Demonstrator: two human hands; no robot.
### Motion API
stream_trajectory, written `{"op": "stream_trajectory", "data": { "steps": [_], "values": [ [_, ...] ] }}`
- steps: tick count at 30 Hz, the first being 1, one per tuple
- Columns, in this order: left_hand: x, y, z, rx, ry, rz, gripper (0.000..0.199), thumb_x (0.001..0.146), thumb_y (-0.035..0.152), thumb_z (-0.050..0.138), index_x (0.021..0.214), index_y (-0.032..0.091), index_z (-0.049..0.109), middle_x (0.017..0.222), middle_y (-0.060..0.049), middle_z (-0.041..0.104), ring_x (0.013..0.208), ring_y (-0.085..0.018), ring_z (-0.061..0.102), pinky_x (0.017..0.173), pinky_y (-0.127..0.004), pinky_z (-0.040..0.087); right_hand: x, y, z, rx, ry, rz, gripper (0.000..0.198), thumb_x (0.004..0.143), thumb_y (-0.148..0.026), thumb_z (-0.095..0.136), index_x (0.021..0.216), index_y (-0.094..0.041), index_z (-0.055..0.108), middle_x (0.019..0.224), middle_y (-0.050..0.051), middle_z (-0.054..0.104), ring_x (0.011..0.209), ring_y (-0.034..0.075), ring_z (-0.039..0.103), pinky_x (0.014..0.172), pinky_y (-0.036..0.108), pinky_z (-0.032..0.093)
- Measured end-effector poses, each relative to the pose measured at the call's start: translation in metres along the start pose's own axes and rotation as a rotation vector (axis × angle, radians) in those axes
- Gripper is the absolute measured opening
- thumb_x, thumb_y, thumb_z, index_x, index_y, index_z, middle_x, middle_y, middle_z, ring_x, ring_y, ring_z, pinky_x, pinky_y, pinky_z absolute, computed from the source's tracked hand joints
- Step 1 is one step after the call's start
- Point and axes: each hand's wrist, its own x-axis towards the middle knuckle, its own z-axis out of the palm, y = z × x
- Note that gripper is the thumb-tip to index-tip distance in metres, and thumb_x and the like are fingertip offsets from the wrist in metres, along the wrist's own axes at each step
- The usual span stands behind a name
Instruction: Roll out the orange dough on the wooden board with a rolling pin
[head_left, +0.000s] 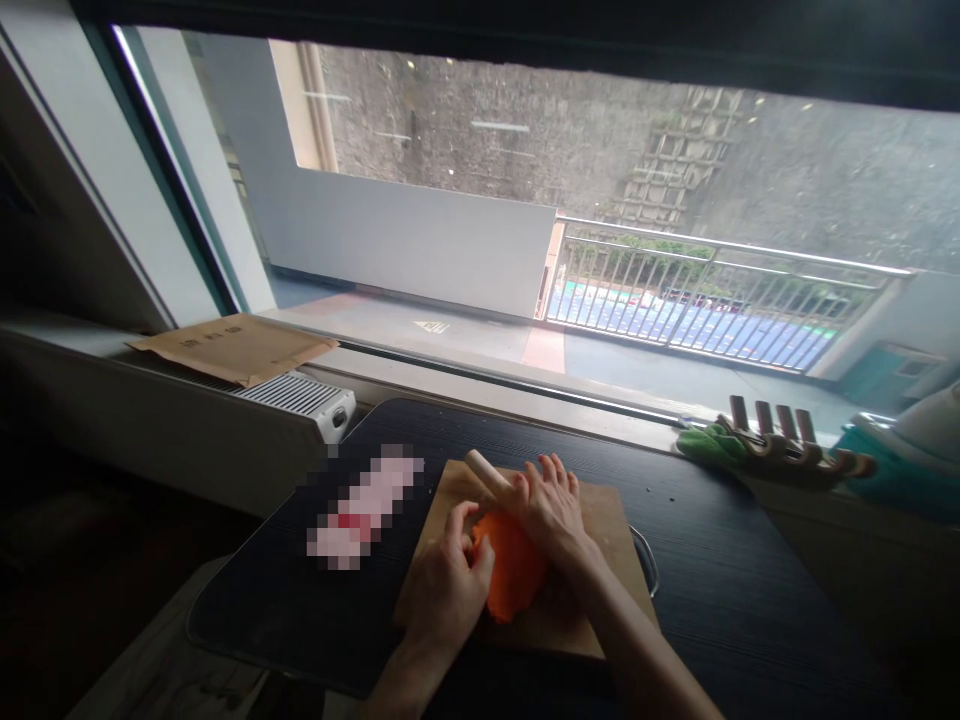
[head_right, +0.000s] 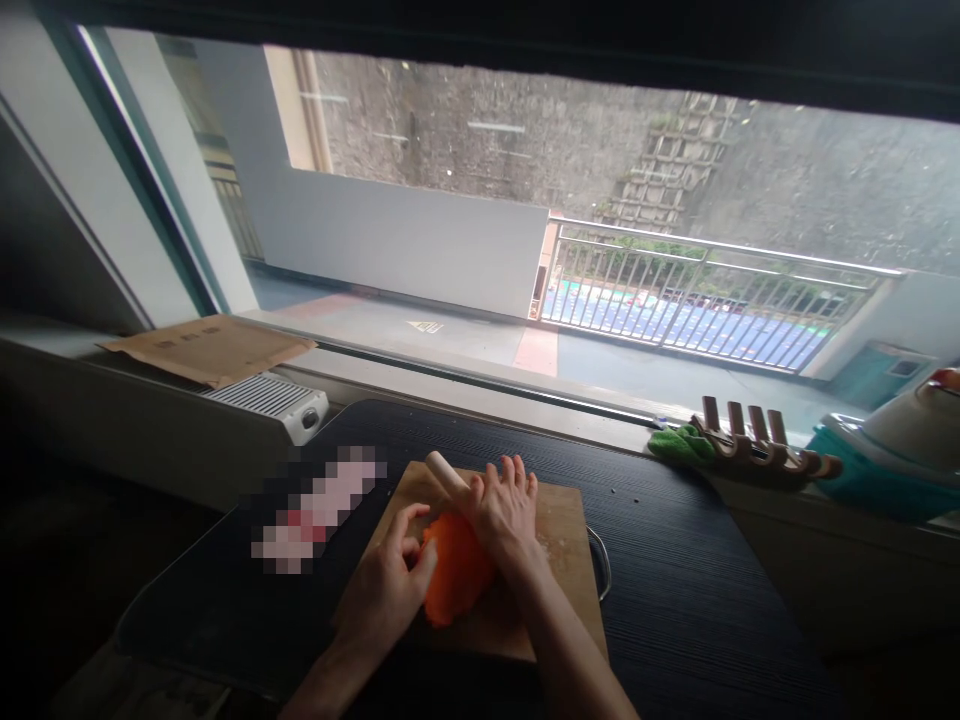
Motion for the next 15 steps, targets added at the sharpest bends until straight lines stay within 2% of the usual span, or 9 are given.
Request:
{"op": "stream_trajectory", "data": {
  "steps": [1, 3, 5, 6, 9, 10, 13, 15],
  "values": [
    [0.0, -0.001, 0.0, -0.006, -0.004, -0.003, 0.035, 0.085, 0.02, 0.05, 0.12, 0.024, 0.052, 0.062, 0.004, 0.068, 0.063, -0.019, 0.07, 0.055, -0.025, 0.045, -0.002, 0.0, 0.002, -0.001, -0.034, 0.002, 0.041, 0.1, -0.036, 0.028, 0.12, -0.021, 0.06, 0.144, 0.011, 0.044, 0.139, 0.027, 0.027, 0.111, 0.048, 0.021],
    [-0.001, -0.002, 0.001, -0.015, -0.006, 0.002, 0.035, 0.085, 0.021, 0.05, 0.12, 0.024, 0.053, 0.064, 0.004, 0.069, 0.063, -0.018, 0.069, 0.055, -0.025, 0.046, -0.007, 0.001, 0.004, 0.016, -0.085, -0.092, 0.043, 0.1, -0.035, 0.025, 0.126, -0.021, 0.057, 0.146, 0.011, 0.044, 0.141, 0.026, 0.026, 0.112, 0.047, 0.02],
    [-0.003, -0.002, 0.001, -0.016, 0.016, 0.019, 0.034, 0.085, 0.021, 0.05, 0.119, 0.023, 0.054, 0.067, 0.003, 0.07, 0.065, -0.018, 0.07, 0.057, -0.026, 0.047, -0.01, 0.001, 0.004, 0.015, -0.094, -0.203, 0.045, 0.1, -0.036, 0.025, 0.134, -0.02, 0.051, 0.149, 0.01, 0.04, 0.144, 0.025, 0.02, 0.114, 0.046, 0.017],
    [-0.003, -0.002, 0.001, -0.013, 0.029, 0.035, 0.034, 0.086, 0.022, 0.049, 0.119, 0.022, 0.055, 0.067, 0.002, 0.07, 0.065, -0.019, 0.069, 0.058, -0.026, 0.047, -0.01, 0.002, 0.003, 0.001, -0.092, -0.209, 0.045, 0.1, -0.036, 0.026, 0.135, -0.019, 0.05, 0.151, 0.011, 0.037, 0.145, 0.025, 0.017, 0.114, 0.046, 0.015],
    [-0.006, -0.003, 0.001, 0.007, 0.05, 0.097, 0.03, 0.087, 0.024, 0.048, 0.115, 0.022, 0.059, 0.064, 0.002, 0.069, 0.063, -0.019, 0.068, 0.06, -0.029, 0.049, -0.004, 0.004, 0.001, -0.054, -0.09, -0.026, 0.045, 0.1, -0.036, 0.025, 0.128, -0.018, 0.056, 0.151, 0.012, 0.037, 0.144, 0.028, 0.019, 0.114, 0.051, 0.014],
    [-0.007, -0.003, 0.0, 0.006, 0.049, 0.122, 0.027, 0.088, 0.025, 0.047, 0.11, 0.022, 0.061, 0.067, 0.001, 0.07, 0.064, -0.02, 0.068, 0.062, -0.03, 0.05, -0.003, 0.004, 0.002, -0.063, -0.089, -0.006, 0.046, 0.1, -0.036, 0.025, 0.129, -0.017, 0.056, 0.151, 0.012, 0.036, 0.144, 0.029, 0.019, 0.114, 0.051, 0.013],
    [-0.009, -0.01, -0.007, -0.037, 0.024, 0.208, 0.025, 0.091, 0.026, 0.042, 0.098, 0.023, 0.067, 0.084, -0.002, 0.074, 0.077, -0.02, 0.07, 0.072, -0.032, 0.054, -0.003, 0.004, 0.006, -0.063, -0.065, -0.18, 0.05, 0.101, -0.038, 0.024, 0.14, -0.015, 0.046, 0.154, 0.013, 0.03, 0.146, 0.026, 0.013, 0.115, 0.047, 0.01],
    [-0.01, -0.017, -0.015, -0.075, -0.041, 0.284, 0.028, 0.09, 0.022, 0.042, 0.101, 0.023, 0.067, 0.096, -0.003, 0.074, 0.088, -0.019, 0.07, 0.081, -0.032, 0.055, -0.003, 0.005, 0.006, -0.071, -0.034, -0.235, 0.051, 0.101, -0.038, 0.025, 0.14, -0.014, 0.046, 0.154, 0.013, 0.03, 0.146, 0.027, 0.011, 0.116, 0.047, 0.009]
  ]
}}
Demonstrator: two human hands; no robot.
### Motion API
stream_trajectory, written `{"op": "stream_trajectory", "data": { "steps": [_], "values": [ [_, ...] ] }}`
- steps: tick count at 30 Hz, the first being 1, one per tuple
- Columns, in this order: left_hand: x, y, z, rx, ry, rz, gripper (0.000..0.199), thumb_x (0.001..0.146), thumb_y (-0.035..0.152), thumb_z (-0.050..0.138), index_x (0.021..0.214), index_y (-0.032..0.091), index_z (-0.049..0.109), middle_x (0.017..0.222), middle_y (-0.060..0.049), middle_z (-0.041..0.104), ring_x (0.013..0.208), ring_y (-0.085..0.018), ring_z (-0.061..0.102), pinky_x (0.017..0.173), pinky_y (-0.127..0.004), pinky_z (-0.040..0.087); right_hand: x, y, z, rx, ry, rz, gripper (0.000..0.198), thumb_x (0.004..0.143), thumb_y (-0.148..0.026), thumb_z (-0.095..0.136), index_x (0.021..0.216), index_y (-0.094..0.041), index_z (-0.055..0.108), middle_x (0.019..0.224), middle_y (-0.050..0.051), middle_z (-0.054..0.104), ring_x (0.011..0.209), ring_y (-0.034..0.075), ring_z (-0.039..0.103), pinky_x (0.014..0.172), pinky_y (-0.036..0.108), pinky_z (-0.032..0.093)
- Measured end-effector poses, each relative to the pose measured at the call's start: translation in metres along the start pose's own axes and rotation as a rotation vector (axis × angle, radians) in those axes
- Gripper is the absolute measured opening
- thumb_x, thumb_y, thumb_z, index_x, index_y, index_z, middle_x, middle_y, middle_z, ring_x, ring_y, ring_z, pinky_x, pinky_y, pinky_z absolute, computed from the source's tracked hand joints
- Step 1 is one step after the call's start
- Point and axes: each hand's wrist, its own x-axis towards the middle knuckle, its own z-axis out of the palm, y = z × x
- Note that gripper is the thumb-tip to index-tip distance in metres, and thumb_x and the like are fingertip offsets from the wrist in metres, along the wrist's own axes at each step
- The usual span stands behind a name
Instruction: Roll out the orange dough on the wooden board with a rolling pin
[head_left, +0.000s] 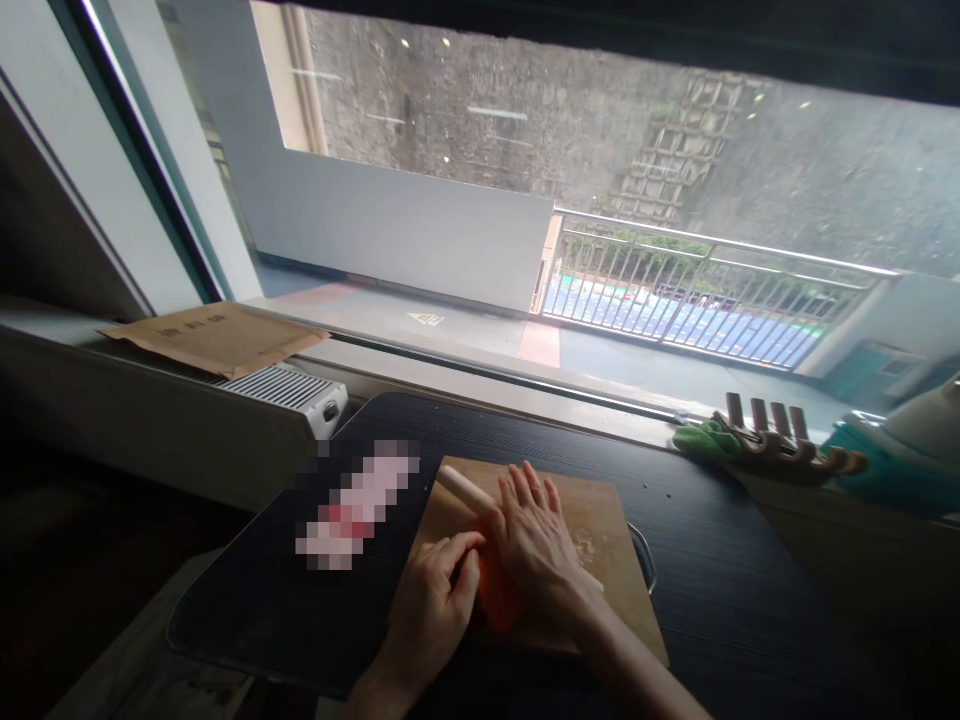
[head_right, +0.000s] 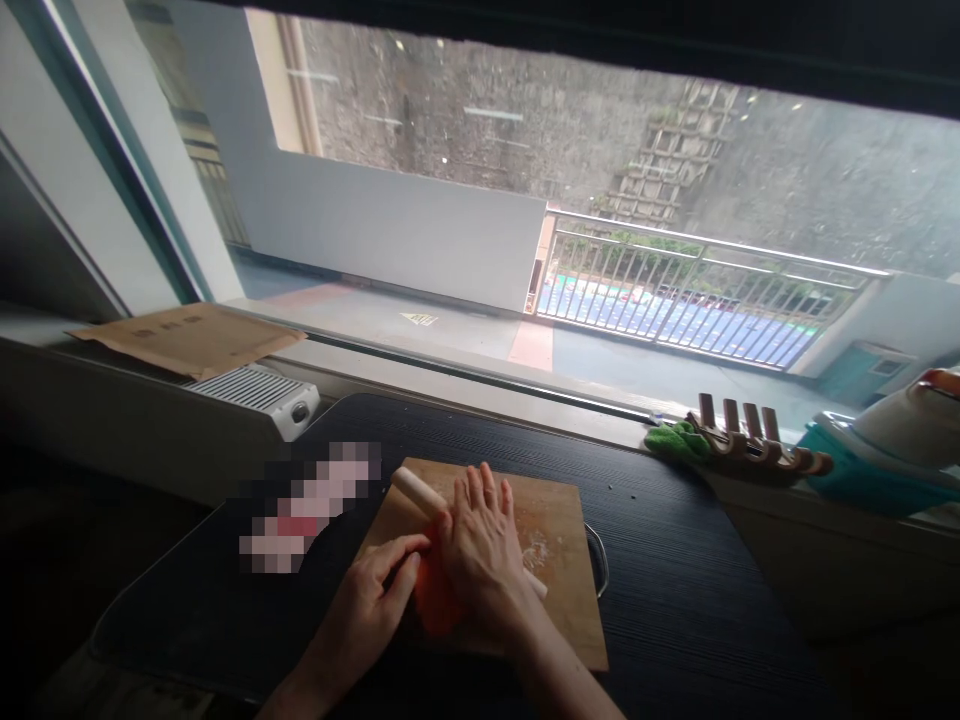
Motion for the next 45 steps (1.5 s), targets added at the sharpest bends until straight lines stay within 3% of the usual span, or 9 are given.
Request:
{"op": "stream_trajectory", "data": {
  "steps": [4, 8, 13, 19, 23, 31, 35, 40, 45],
  "values": [
    [-0.004, -0.011, -0.014, 0.065, -0.114, 0.222, 0.053, 0.075, 0.006, 0.049, 0.124, 0.022, 0.057, 0.119, -0.004, 0.068, 0.109, -0.019, 0.063, 0.093, -0.034, 0.053, 0.006, 0.01, -0.01, -0.007, 0.071, 0.093, 0.038, 0.1, -0.036, 0.034, 0.112, -0.02, 0.066, 0.138, 0.012, 0.05, 0.135, 0.028, 0.034, 0.111, 0.045, 0.022],
    [0.0, -0.01, -0.012, 0.272, -0.001, 0.327, 0.056, 0.066, -0.004, 0.048, 0.114, 0.022, 0.061, 0.099, -0.004, 0.07, 0.093, -0.022, 0.065, 0.084, -0.04, 0.055, 0.003, 0.02, -0.019, 0.144, 0.05, -0.122, 0.019, 0.09, -0.029, 0.056, 0.103, -0.021, 0.067, 0.108, 0.006, 0.063, 0.101, 0.019, 0.054, 0.092, 0.03, 0.04],
    [0.0, 0.001, 0.009, 0.404, 0.221, 0.343, 0.041, 0.071, -0.006, 0.043, 0.098, 0.017, 0.063, 0.092, -0.007, 0.065, 0.088, -0.023, 0.063, 0.077, -0.039, 0.055, -0.009, 0.032, -0.03, 0.258, 0.06, -0.137, 0.015, 0.083, -0.017, 0.059, 0.095, -0.02, 0.068, 0.092, 0.003, 0.064, 0.086, 0.017, 0.055, 0.077, 0.026, 0.041],
    [-0.005, 0.004, 0.017, 0.405, 0.14, 0.358, 0.039, 0.073, -0.003, 0.042, 0.1, 0.02, 0.06, 0.092, -0.005, 0.068, 0.079, -0.022, 0.063, 0.072, -0.038, 0.053, -0.012, 0.038, -0.057, 0.239, 0.137, -0.203, 0.019, 0.081, -0.016, 0.06, 0.096, -0.023, 0.069, 0.091, 0.002, 0.063, 0.085, 0.017, 0.054, 0.074, 0.027, 0.041],
    [0.003, 0.005, 0.005, 0.441, 0.168, 0.352, 0.036, 0.079, 0.0, 0.045, 0.103, 0.021, 0.062, 0.092, -0.004, 0.067, 0.081, -0.023, 0.061, 0.072, -0.039, 0.05, -0.01, 0.03, -0.057, 0.258, 0.06, -0.209, 0.015, 0.079, -0.018, 0.063, 0.093, -0.021, 0.07, 0.087, 0.002, 0.063, 0.081, 0.017, 0.054, 0.072, 0.028, 0.041],
    [-0.01, 0.002, 0.013, 0.393, 0.214, 0.413, 0.028, 0.085, 0.005, 0.043, 0.098, 0.019, 0.063, 0.104, -0.007, 0.068, 0.095, -0.023, 0.061, 0.08, -0.038, 0.049, -0.02, 0.014, -0.05, 0.386, 0.03, -0.157, 0.014, 0.08, -0.019, 0.063, 0.093, -0.021, 0.069, 0.09, 0.002, 0.063, 0.082, 0.016, 0.056, 0.073, 0.026, 0.043],
    [-0.013, 0.002, 0.017, 0.335, 0.232, 0.435, 0.026, 0.089, 0.009, 0.044, 0.1, 0.019, 0.064, 0.099, -0.004, 0.071, 0.093, -0.021, 0.064, 0.09, -0.041, 0.045, -0.012, 0.004, -0.026, 0.266, 0.001, -0.062, 0.023, 0.093, -0.026, 0.045, 0.09, -0.022, 0.067, 0.102, 0.006, 0.063, 0.097, 0.019, 0.056, 0.087, 0.031, 0.042],
    [-0.013, 0.004, 0.012, 0.299, 0.181, 0.405, 0.034, 0.085, 0.004, 0.043, 0.102, 0.023, 0.065, 0.1, -0.001, 0.071, 0.095, -0.02, 0.066, 0.106, -0.051, 0.032, 0.009, 0.0, -0.007, 0.047, 0.074, 0.171, 0.039, 0.098, -0.033, 0.033, 0.127, -0.02, 0.056, 0.144, 0.013, 0.044, 0.137, 0.028, 0.031, 0.111, 0.048, 0.022],
    [-0.015, 0.003, 0.013, 0.282, 0.14, 0.385, 0.029, 0.089, 0.008, 0.046, 0.105, 0.023, 0.065, 0.102, -0.001, 0.071, 0.098, -0.019, 0.065, 0.113, -0.054, 0.021, 0.001, 0.0, -0.003, 0.063, 0.005, 0.025, 0.043, 0.1, -0.034, 0.027, 0.132, -0.022, 0.052, 0.148, 0.01, 0.041, 0.143, 0.026, 0.021, 0.114, 0.045, 0.017]
  ]
}}
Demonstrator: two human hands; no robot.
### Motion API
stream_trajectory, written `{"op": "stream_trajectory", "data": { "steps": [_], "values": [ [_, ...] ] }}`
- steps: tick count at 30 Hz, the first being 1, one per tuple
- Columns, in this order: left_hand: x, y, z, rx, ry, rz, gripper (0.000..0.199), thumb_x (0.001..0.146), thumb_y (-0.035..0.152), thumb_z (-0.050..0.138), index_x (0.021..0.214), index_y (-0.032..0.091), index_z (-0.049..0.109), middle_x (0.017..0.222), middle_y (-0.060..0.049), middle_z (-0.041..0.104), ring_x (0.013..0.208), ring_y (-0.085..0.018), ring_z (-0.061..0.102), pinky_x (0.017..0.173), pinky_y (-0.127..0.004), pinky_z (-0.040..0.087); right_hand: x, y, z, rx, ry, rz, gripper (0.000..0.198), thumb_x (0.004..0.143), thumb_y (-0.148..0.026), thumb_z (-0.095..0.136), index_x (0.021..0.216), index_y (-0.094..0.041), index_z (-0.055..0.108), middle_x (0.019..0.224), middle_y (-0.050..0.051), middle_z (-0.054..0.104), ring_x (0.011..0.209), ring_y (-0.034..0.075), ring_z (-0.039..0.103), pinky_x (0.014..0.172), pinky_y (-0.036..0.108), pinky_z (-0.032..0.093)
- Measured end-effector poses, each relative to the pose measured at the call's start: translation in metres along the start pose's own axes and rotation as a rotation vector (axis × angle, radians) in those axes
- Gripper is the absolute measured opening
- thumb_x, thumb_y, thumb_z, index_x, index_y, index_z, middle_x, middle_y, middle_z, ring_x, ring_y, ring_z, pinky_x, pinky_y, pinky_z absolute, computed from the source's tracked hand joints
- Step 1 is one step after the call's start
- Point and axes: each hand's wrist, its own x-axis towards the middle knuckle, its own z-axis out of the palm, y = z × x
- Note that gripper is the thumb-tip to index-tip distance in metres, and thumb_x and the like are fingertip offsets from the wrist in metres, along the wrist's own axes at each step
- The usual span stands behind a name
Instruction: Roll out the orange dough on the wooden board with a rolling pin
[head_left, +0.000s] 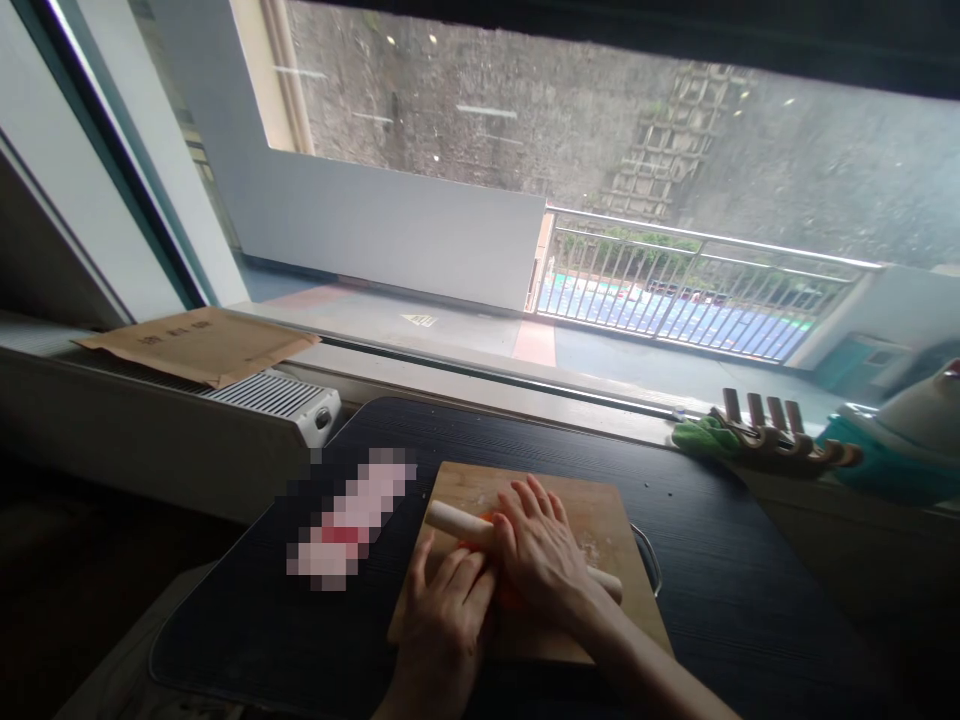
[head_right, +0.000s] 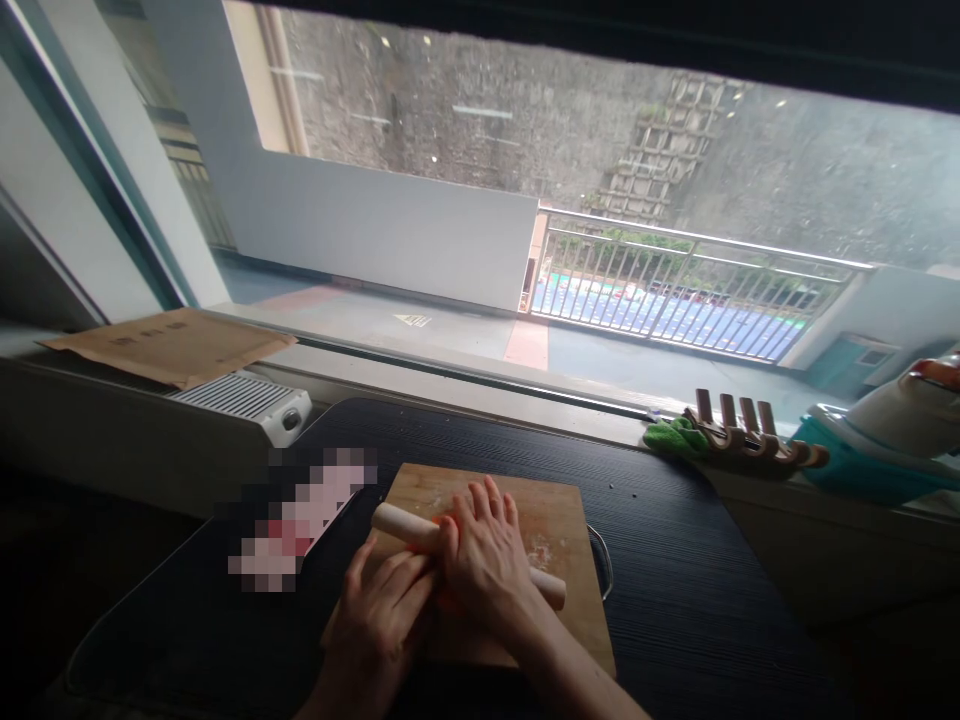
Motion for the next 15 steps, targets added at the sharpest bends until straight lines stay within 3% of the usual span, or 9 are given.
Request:
{"op": "stream_trajectory", "data": {
  "steps": [5, 11, 15],
  "values": [
    [0.001, 0.0, 0.002, -0.014, 0.021, 0.002, 0.034, 0.084, 0.003, 0.043, 0.103, 0.022, 0.065, 0.101, -0.001, 0.07, 0.101, -0.019, 0.063, 0.114, -0.055, 0.019, 0.021, 0.007, -0.002, -0.035, 0.027, 0.235, 0.042, 0.1, -0.033, 0.03, 0.131, -0.019, 0.054, 0.148, 0.011, 0.041, 0.143, 0.028, 0.022, 0.113, 0.048, 0.017],
    [0.002, 0.014, 0.008, 0.007, 0.027, -0.014, 0.026, 0.088, 0.008, 0.044, 0.095, 0.02, 0.066, 0.089, -0.002, 0.067, 0.089, -0.018, 0.062, 0.111, -0.054, 0.029, 0.016, 0.003, 0.0, 0.032, -0.017, 0.102, 0.041, 0.099, -0.036, 0.032, 0.13, -0.023, 0.054, 0.145, 0.009, 0.044, 0.142, 0.027, 0.023, 0.113, 0.047, 0.018],
    [0.006, 0.013, 0.004, 0.014, -0.009, 0.007, 0.022, 0.089, 0.011, 0.046, 0.094, 0.021, 0.065, 0.089, -0.002, 0.066, 0.087, -0.019, 0.063, 0.105, -0.053, 0.038, 0.019, 0.002, -0.004, 0.015, 0.006, 0.184, 0.04, 0.1, -0.034, 0.029, 0.124, -0.022, 0.058, 0.143, 0.009, 0.045, 0.141, 0.027, 0.024, 0.112, 0.046, 0.02]
  ]
}}
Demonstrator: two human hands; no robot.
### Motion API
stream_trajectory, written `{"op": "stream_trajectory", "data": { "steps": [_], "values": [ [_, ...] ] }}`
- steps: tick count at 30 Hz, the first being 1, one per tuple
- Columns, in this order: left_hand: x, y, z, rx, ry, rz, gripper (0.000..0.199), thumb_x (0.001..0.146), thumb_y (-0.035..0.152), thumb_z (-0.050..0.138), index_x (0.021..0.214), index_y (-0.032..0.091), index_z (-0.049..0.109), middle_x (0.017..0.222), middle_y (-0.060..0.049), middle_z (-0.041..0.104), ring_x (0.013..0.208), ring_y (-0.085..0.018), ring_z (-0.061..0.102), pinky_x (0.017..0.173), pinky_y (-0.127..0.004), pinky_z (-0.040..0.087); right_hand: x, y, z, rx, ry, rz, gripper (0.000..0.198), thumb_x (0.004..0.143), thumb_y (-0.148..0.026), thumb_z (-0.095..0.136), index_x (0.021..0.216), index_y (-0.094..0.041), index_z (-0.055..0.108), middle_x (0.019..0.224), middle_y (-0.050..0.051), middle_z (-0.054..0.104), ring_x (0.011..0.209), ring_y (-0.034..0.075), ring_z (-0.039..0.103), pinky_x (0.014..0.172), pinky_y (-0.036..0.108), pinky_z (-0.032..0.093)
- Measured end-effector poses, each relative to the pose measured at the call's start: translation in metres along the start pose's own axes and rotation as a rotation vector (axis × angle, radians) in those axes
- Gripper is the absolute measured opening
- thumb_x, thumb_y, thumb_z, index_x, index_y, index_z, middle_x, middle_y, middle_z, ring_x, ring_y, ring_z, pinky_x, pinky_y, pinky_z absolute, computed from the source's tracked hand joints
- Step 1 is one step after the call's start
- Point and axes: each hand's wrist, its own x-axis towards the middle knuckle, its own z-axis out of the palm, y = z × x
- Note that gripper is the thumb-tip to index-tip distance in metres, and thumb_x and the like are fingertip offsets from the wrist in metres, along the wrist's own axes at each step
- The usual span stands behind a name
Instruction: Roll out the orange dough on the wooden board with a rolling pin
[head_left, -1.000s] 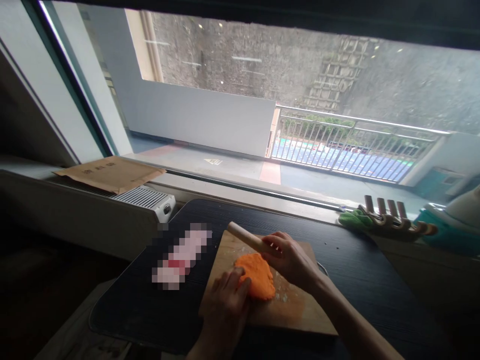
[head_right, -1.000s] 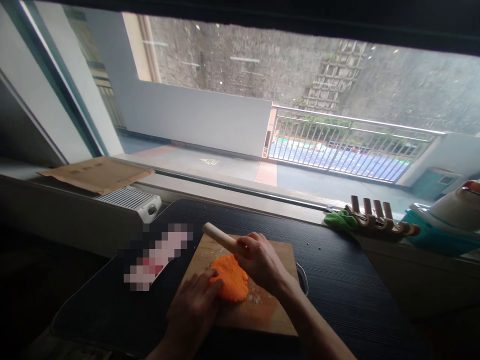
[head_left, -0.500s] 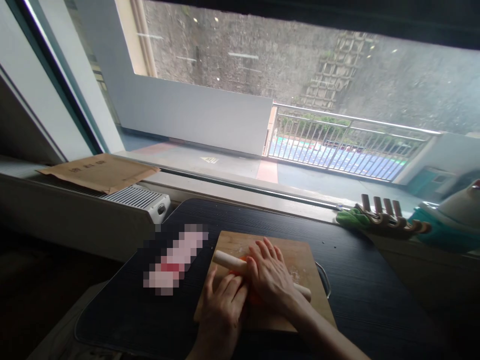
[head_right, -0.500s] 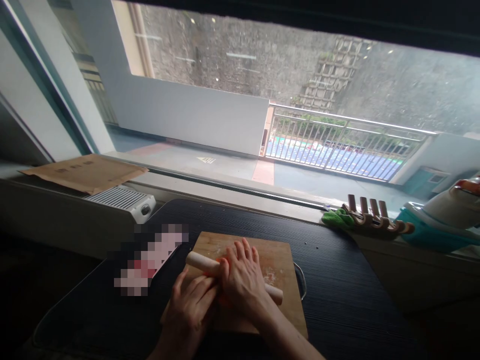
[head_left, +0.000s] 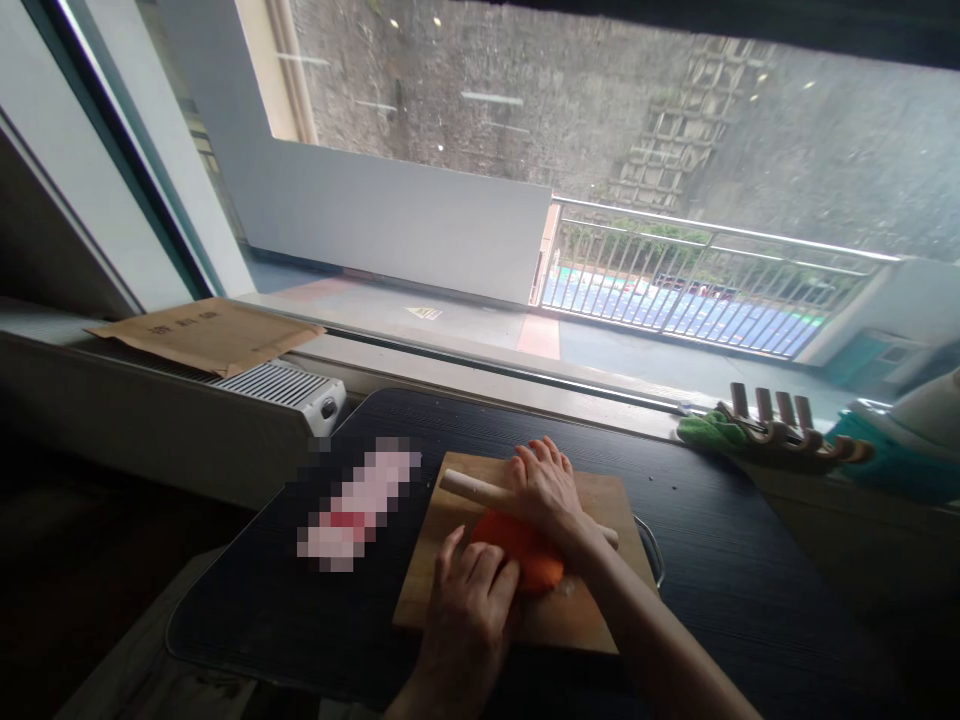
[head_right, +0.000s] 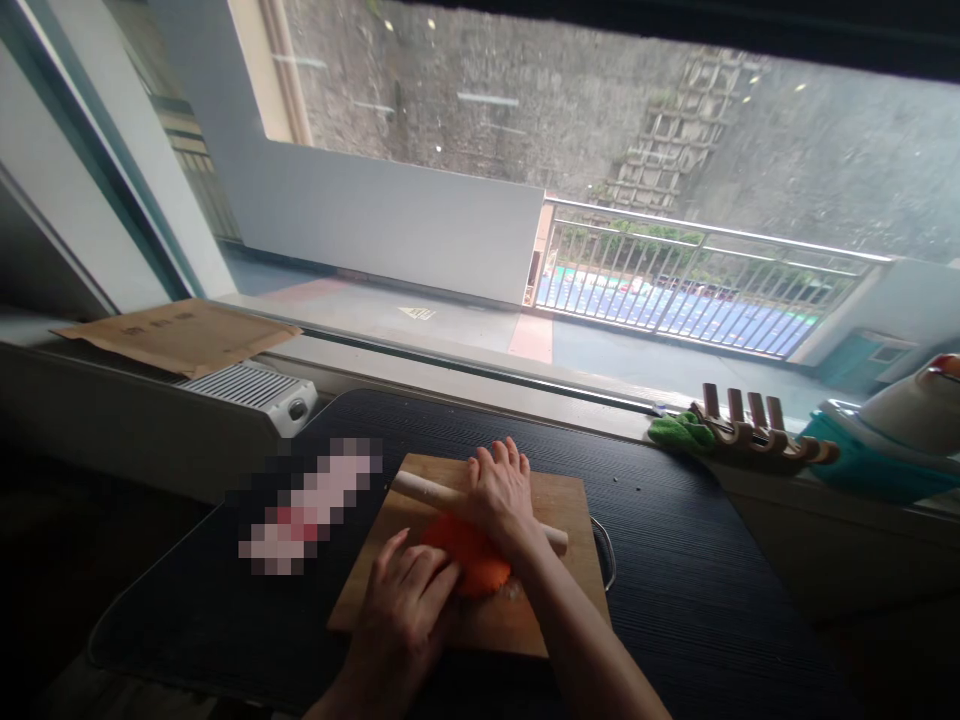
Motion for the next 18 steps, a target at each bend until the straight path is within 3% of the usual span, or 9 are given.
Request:
{"op": "stream_trajectory", "data": {
  "steps": [5, 10, 15, 18],
  "values": [
    [-0.001, -0.015, -0.005, 0.021, -0.048, 0.118, 0.022, 0.088, 0.013, 0.049, 0.1, 0.021, 0.066, 0.109, -0.007, 0.068, 0.105, -0.025, 0.062, 0.097, -0.047, 0.048, -0.001, 0.005, 0.001, 0.048, -0.061, -0.137, 0.035, 0.099, -0.033, 0.028, 0.112, -0.025, 0.059, 0.135, 0.008, 0.05, 0.137, 0.025, 0.029, 0.109, 0.044, 0.025],
    [-0.005, -0.007, 0.0, 0.072, -0.012, 0.06, 0.021, 0.089, 0.016, 0.05, 0.102, 0.02, 0.066, 0.101, -0.007, 0.07, 0.093, -0.024, 0.065, 0.089, -0.048, 0.051, 0.004, 0.006, 0.0, 0.022, -0.061, 0.036, 0.04, 0.099, -0.035, 0.028, 0.122, -0.021, 0.057, 0.143, 0.012, 0.043, 0.139, 0.028, 0.026, 0.109, 0.046, 0.023],
    [0.0, -0.012, -0.005, 0.084, -0.079, 0.058, 0.021, 0.085, 0.028, 0.06, 0.102, 0.019, 0.067, 0.109, -0.011, 0.069, 0.1, -0.029, 0.062, 0.091, -0.051, 0.05, 0.002, 0.008, 0.0, 0.027, -0.085, -0.087, 0.039, 0.098, -0.035, 0.028, 0.121, -0.025, 0.057, 0.139, 0.008, 0.047, 0.14, 0.028, 0.025, 0.11, 0.047, 0.023],
    [0.001, -0.012, -0.005, 0.15, -0.097, 0.046, 0.022, 0.081, 0.028, 0.064, 0.099, 0.016, 0.068, 0.107, -0.013, 0.069, 0.095, -0.029, 0.063, 0.086, -0.05, 0.052, 0.008, 0.009, -0.001, 0.015, -0.042, 0.037, 0.042, 0.099, -0.035, 0.027, 0.128, -0.022, 0.055, 0.145, 0.01, 0.042, 0.141, 0.027, 0.024, 0.111, 0.047, 0.022]
  ]
}}
